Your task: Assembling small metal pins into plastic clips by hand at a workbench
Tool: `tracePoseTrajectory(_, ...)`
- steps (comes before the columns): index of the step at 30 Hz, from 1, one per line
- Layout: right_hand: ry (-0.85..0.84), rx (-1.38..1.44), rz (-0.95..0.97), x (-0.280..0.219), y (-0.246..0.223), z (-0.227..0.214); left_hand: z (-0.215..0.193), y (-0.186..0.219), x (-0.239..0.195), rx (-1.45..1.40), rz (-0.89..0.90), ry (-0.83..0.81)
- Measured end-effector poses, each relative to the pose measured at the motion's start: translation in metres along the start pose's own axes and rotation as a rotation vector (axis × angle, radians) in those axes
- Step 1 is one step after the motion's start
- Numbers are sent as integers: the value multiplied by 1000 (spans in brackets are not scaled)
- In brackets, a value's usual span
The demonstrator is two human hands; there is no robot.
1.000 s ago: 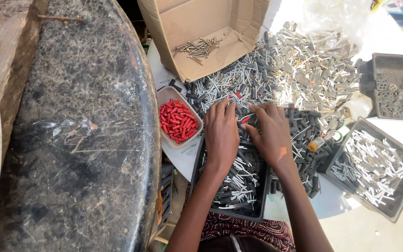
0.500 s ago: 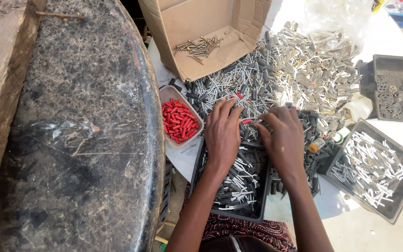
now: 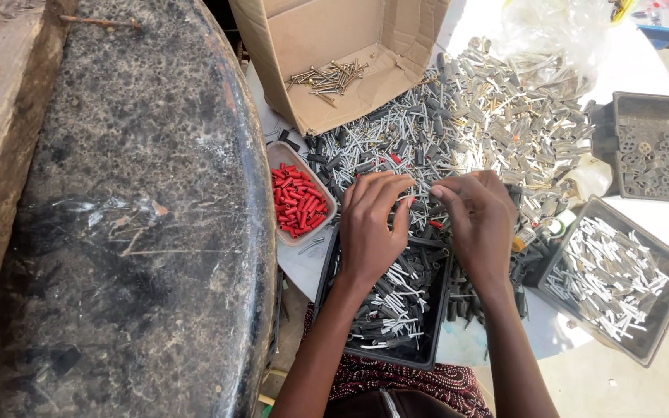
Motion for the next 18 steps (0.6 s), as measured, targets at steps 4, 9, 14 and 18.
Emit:
tracePoseTrajectory(4,-109,195,55,11,-7,15,-3,2,1,-107,2,-16)
tracePoseTrajectory(9,-181,235,68,13,-10,15,0,-26,-5,-149,-81,43)
tracePoseTrajectory(14,-272,-246,-174,9,6,40,-10,-20,3,-265,-156,77)
tracePoseTrajectory(18,-296,-433,-269,5,8,52,-17,-17,6,-361,-195,118)
Point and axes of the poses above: each hand's wrist, its own x-axis towards the middle knuckle, its own z-axis out of the palm, y = z × x, the point moved 8 cm from there along x, towards the middle knuckle, and after that the axes turned 9 degrees about -x, right-handed, at the moved point
